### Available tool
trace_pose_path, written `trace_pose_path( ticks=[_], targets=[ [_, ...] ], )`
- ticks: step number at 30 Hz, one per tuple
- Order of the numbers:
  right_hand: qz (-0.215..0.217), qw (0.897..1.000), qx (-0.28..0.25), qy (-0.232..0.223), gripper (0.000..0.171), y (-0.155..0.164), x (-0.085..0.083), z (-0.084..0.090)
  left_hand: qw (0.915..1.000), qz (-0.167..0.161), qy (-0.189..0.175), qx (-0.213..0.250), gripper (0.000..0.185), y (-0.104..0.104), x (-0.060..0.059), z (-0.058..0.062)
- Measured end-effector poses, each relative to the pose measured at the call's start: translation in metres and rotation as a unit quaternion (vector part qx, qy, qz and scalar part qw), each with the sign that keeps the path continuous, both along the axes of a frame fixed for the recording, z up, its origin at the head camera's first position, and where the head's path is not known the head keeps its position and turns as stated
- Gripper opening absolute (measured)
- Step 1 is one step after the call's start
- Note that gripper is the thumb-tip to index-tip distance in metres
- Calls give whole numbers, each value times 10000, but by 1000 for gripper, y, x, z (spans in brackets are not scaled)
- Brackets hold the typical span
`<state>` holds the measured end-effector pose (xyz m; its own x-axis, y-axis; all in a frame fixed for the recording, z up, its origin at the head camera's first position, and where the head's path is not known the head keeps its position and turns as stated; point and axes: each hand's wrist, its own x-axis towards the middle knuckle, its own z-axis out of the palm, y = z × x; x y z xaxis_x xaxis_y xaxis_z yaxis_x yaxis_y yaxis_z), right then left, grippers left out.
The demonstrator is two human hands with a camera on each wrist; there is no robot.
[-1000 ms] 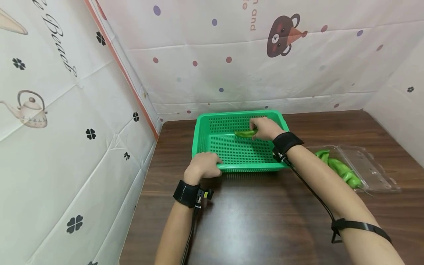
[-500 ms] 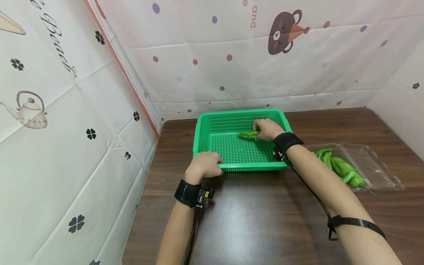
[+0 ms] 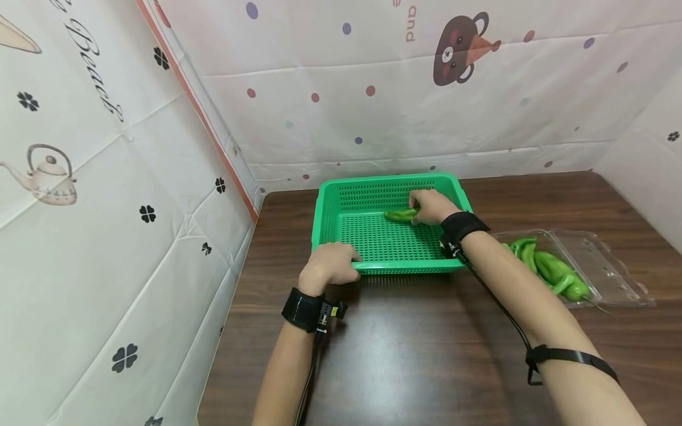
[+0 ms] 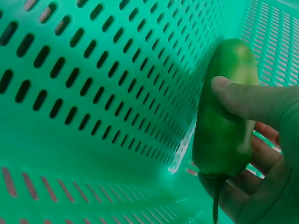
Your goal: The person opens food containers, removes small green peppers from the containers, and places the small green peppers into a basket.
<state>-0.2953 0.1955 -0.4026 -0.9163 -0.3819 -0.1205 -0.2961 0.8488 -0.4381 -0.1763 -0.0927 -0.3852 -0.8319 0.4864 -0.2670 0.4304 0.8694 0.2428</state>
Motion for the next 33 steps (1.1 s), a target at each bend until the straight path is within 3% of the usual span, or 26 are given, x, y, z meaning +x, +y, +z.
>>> trace_pose_path(
  ticks=[10, 17, 23, 33],
  targets=[
    [-238, 9996, 136, -102, 32, 2, -3, -6, 10000, -13, -54, -10, 46, -1, 2, 1],
    [-213, 9997, 110, -4, 43, 2, -3, -5, 10000, 11, -15, -37, 48, -1, 0, -1],
    [-47, 9999, 138, 26, 38, 1, -1, 0, 10000, 14, -27, -34, 48, 0, -1, 0],
    [-211, 9997, 147, -58, 37, 0, 0, -3, 10000, -32, -40, 20, 46, -2, 1, -1]
  ],
)
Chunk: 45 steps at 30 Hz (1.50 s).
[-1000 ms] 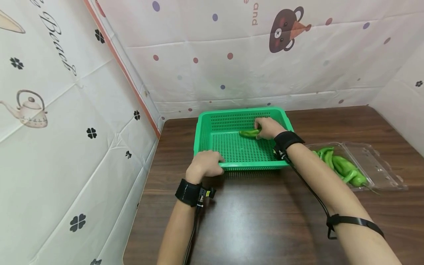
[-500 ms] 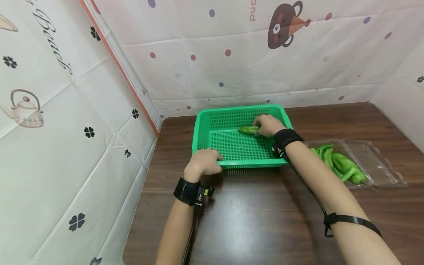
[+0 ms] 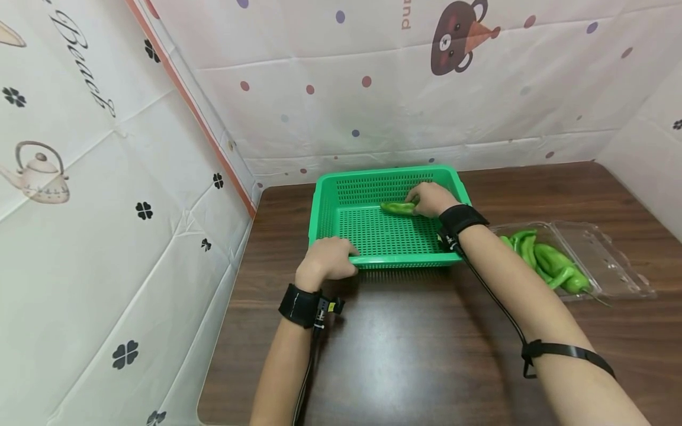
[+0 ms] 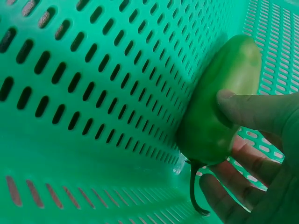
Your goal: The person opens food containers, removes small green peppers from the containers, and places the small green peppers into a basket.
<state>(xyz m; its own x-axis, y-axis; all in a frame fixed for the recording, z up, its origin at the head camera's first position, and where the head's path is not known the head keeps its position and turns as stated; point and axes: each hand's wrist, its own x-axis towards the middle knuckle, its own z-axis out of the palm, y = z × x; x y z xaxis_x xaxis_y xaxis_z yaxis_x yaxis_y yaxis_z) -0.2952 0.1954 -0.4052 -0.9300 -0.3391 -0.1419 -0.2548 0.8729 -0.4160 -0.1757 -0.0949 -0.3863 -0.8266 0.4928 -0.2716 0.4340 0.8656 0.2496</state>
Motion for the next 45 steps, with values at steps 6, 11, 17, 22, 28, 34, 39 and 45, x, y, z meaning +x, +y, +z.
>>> trace_pose_path(
  ticks=[6, 11, 17, 22, 28, 34, 39, 45],
  targets=[
    [-17, 10000, -19, -9, 38, -1, 0, 0, 10000, 43, 4, -68, 46, 0, 0, 1],
    [-48, 10000, -34, -57, 38, 1, 2, -1, 10000, 3, 17, -97, 47, 0, 0, 0],
    [10, 9999, -61, -151, 38, 1, 3, 2, 10000, 12, 3, -78, 46, -1, 1, 0],
    [34, 9997, -103, -217, 39, 0, 4, 4, 10000, -4, 46, -71, 46, -1, 1, -1],
    [127, 9990, -182, -383, 40, 0, 3, 4, 10000, 12, 24, -45, 48, -1, 1, 0],
    [121, 9991, -224, -340, 39, 2, -1, 7, 10000, 7, -9, -39, 47, 1, -3, 3],
    [115, 9993, -263, -248, 41, 2, -5, 8, 10000, 16, 3, -17, 47, 2, -7, 5],
    [92, 9993, -336, -167, 47, 3, -11, 8, 10000, 38, 0, -28, 46, 5, -11, 5]
  ],
)
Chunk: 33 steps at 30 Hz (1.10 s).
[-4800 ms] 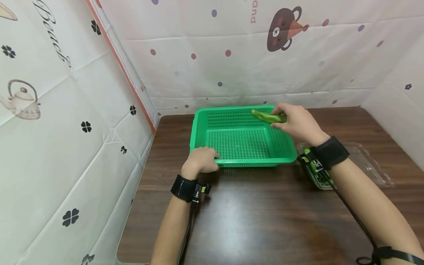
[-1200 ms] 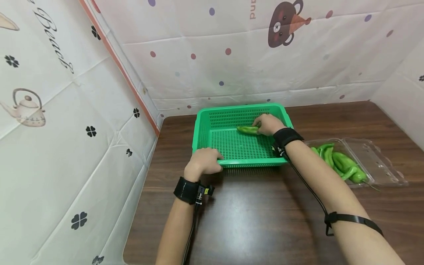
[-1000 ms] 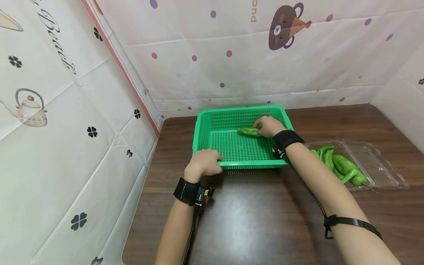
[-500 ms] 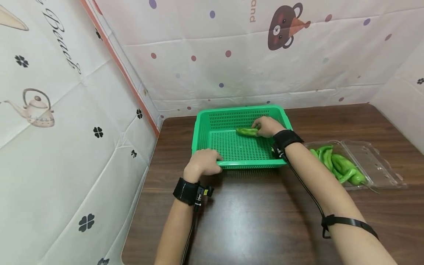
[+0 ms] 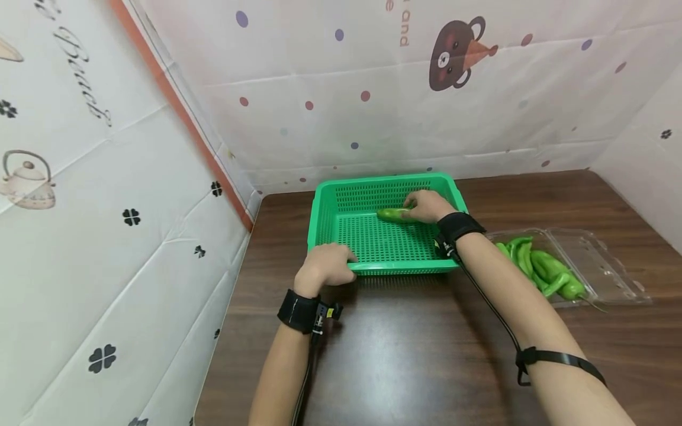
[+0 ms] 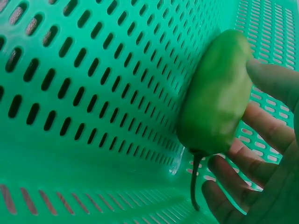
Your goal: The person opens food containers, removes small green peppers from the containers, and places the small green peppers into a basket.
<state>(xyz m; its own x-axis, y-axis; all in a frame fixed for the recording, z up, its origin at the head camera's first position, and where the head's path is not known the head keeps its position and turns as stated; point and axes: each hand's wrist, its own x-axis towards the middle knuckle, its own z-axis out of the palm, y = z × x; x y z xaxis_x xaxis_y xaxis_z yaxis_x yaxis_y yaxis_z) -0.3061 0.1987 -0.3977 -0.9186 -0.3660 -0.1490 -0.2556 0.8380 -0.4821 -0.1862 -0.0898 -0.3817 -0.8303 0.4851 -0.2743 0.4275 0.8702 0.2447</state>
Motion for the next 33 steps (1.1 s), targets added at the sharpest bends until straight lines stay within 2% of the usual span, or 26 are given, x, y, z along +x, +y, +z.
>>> trace_pose_path(
  ticks=[8, 14, 18, 20, 26, 33],
  targets=[
    [-134, 9989, 153, 427, 50, -4, 4, -6, 9999, -32, 163, 40, 45, 0, 6, -6],
    [-220, 9986, 128, 463, 45, 0, 26, 2, 9999, -7, 71, 76, 47, 4, 27, 1],
    [-124, 9983, -124, 554, 38, -2, 40, 11, 10000, 35, 32, 88, 47, 5, 41, 5],
    [-80, 9972, -315, 674, 34, -3, 42, 14, 10000, 52, 28, 80, 48, 6, 43, 3],
    [-51, 9877, -924, 1257, 26, -3, 54, 41, 9997, 116, 38, 231, 47, 6, 46, -2],
    [83, 9775, -1018, 1846, 24, 6, 85, 78, 9998, 109, 108, 150, 47, 4, 49, -4]
  ],
)
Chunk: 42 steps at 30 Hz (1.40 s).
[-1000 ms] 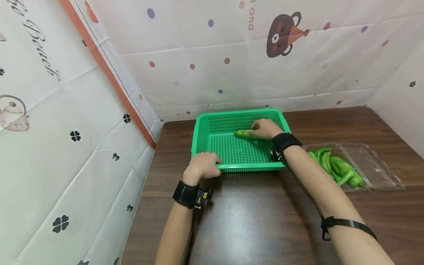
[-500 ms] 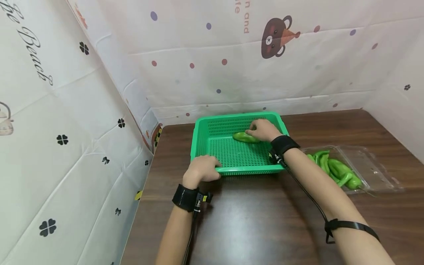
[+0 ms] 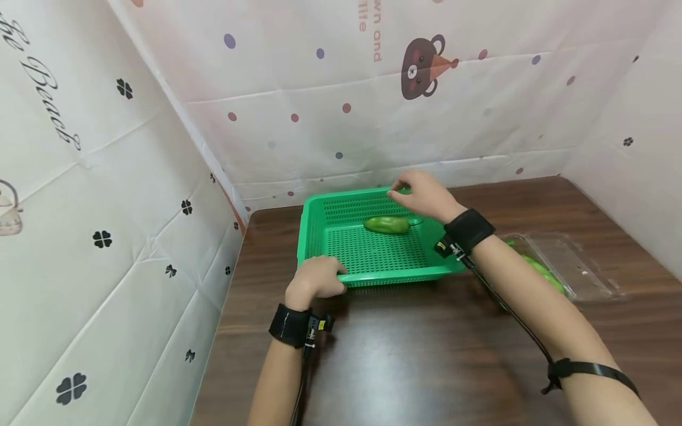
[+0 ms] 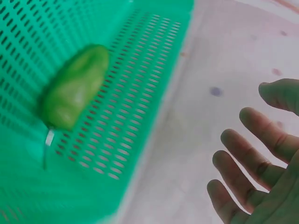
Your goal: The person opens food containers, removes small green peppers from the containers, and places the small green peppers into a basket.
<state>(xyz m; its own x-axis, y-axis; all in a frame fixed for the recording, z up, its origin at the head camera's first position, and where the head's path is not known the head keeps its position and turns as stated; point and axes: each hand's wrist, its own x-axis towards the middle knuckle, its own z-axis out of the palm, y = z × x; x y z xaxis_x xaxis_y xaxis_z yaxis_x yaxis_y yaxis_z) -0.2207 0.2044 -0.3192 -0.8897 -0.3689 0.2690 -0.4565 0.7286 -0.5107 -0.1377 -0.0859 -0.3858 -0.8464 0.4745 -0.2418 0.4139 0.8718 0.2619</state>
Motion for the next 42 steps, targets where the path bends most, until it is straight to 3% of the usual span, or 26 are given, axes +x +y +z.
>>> trace_pose_path(
  ticks=[6, 12, 18, 26, 33, 42],
  targets=[
    [-132, 9993, -13, 356, 25, 21, 23, 24, 10000, -56, 1, 10, 48, -4, -11, 1],
    [-473, 9981, 215, 320, 24, 54, 55, 28, 10000, -60, -50, 46, 48, -2, -23, 8],
    [-962, 9936, 592, 69, 26, 89, 94, 5, 10000, -87, -22, 34, 48, -1, -24, 11],
    [-1448, 9820, 1164, -335, 39, 122, 120, -32, 9999, -128, 19, 49, 49, -4, -25, 6],
    [-1535, 9775, 1251, -730, 51, 122, 124, -56, 9999, -38, 157, -46, 46, -9, -26, 4],
    [-1695, 9687, 1426, -1119, 36, 122, 122, -69, 9998, -160, 72, 60, 46, -6, -27, 2]
  ],
)
